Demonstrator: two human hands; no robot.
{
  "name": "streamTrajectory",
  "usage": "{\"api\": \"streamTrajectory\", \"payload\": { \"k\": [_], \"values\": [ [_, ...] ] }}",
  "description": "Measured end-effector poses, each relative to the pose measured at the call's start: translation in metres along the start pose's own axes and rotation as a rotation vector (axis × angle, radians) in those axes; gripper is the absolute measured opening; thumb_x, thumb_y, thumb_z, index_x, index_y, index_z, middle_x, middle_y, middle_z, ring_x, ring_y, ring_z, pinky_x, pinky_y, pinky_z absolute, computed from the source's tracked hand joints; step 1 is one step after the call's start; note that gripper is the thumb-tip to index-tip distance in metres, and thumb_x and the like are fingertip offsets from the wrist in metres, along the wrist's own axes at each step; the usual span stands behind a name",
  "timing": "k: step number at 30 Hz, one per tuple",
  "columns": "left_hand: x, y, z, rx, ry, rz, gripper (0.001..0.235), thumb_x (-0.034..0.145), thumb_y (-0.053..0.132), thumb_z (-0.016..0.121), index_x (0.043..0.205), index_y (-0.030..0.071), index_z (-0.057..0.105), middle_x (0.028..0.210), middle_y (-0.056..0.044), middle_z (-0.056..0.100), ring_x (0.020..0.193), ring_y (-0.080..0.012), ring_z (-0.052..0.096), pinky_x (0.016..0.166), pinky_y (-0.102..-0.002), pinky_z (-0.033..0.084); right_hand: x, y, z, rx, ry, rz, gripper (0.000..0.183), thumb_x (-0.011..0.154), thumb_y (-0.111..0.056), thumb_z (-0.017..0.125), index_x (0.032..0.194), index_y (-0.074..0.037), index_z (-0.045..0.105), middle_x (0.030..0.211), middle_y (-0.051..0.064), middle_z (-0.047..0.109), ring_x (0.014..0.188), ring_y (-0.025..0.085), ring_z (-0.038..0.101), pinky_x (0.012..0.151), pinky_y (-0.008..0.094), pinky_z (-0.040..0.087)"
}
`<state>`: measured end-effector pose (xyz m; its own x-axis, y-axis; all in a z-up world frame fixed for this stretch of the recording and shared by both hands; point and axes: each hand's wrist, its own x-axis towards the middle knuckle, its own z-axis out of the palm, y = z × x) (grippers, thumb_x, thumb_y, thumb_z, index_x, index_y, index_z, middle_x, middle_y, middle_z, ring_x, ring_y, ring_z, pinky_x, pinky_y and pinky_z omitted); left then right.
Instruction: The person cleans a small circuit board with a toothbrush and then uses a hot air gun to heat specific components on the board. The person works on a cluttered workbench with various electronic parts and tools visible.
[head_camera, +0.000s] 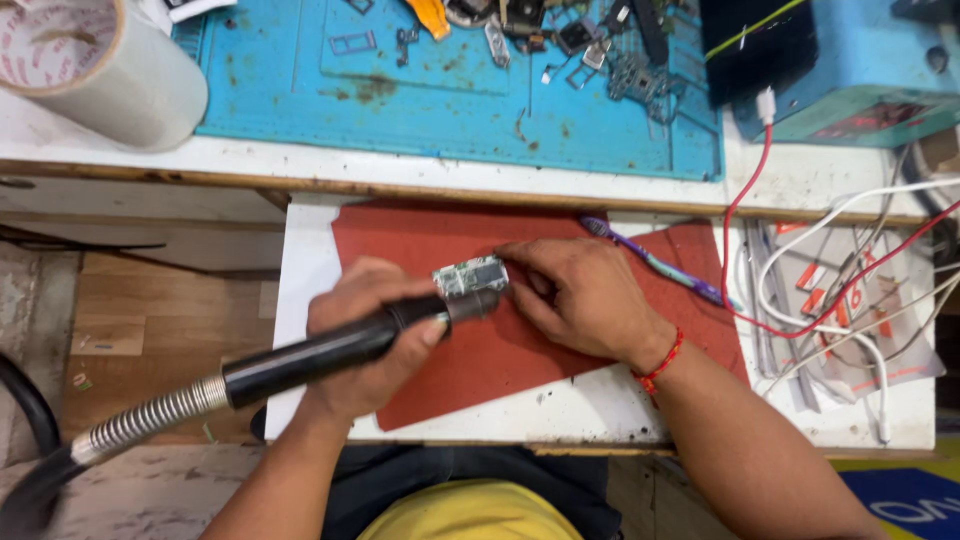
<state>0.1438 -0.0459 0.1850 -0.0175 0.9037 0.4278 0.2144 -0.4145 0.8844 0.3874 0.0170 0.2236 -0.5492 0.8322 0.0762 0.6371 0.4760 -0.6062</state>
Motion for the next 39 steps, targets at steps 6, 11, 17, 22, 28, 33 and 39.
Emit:
{"api": "streamTrajectory", "payload": {
  "k": [6,11,17,22,28,33,39],
  "values": [
    [0.002,-0.001,0.001,0.004,0.009,0.012,0.030,0.097,0.033,0.071,0.104,0.004,0.072,0.089,-0.006,0.071,0.088,-0.0169,0.068,0.083,-0.031,0.056,0.002,0.000,-0.002,-0.050,0.025,-0.163,0.040,0.083,-0.016,0.074,0.122,-0.007,0.071,0.078,0.008,0.068,0.064,0.025,0.064,0.059,0.039,0.049],
    [-0.003,0.002,0.000,-0.010,0.089,-0.032,0.028,0.098,0.032,0.070,0.100,0.004,0.072,0.090,-0.007,0.072,0.085,-0.0174,0.066,0.079,-0.031,0.055,0.001,-0.002,-0.002,-0.014,-0.029,0.017,0.037,0.082,-0.018,0.076,0.118,-0.012,0.075,0.065,0.007,0.063,0.056,0.024,0.061,0.053,0.039,0.047],
    [0.002,0.003,-0.006,0.025,-0.033,0.047,0.027,0.093,0.026,0.075,0.103,0.002,0.072,0.092,-0.010,0.072,0.089,-0.0238,0.067,0.084,-0.035,0.056,0.002,0.001,0.004,-0.035,0.026,-0.044,0.037,0.082,-0.018,0.077,0.117,-0.010,0.074,0.068,0.008,0.062,0.057,0.025,0.061,0.053,0.039,0.048],
    [0.005,0.000,-0.007,-0.073,-0.142,0.061,0.028,0.089,0.027,0.078,0.102,0.003,0.073,0.094,-0.010,0.075,0.090,-0.0232,0.070,0.082,-0.034,0.057,0.001,0.006,0.002,-0.039,-0.013,-0.042,0.037,0.081,-0.018,0.076,0.117,-0.010,0.074,0.067,0.007,0.064,0.057,0.027,0.062,0.053,0.040,0.048],
    [0.003,-0.003,-0.003,-0.041,-0.036,0.067,0.027,0.093,0.024,0.079,0.108,0.004,0.071,0.093,-0.008,0.071,0.090,-0.0205,0.066,0.085,-0.033,0.055,-0.002,0.008,0.005,-0.081,-0.001,-0.046,0.033,0.085,-0.019,0.074,0.117,-0.011,0.075,0.069,0.008,0.064,0.059,0.026,0.063,0.056,0.041,0.050],
    [-0.003,-0.001,0.002,-0.026,0.134,-0.082,0.025,0.095,0.024,0.078,0.108,0.004,0.073,0.093,-0.010,0.068,0.086,-0.0192,0.065,0.081,-0.031,0.054,-0.005,0.004,0.003,-0.166,-0.044,0.002,0.036,0.085,-0.022,0.075,0.119,-0.012,0.075,0.072,0.008,0.066,0.062,0.027,0.064,0.058,0.040,0.050],
    [-0.003,-0.001,0.002,-0.032,0.114,-0.071,0.029,0.094,0.029,0.077,0.108,0.004,0.074,0.091,-0.008,0.072,0.085,-0.0175,0.066,0.080,-0.029,0.055,-0.009,0.010,0.006,-0.171,-0.033,0.003,0.037,0.089,-0.022,0.077,0.124,-0.010,0.074,0.081,0.009,0.067,0.068,0.026,0.063,0.063,0.038,0.051]
  ]
}}
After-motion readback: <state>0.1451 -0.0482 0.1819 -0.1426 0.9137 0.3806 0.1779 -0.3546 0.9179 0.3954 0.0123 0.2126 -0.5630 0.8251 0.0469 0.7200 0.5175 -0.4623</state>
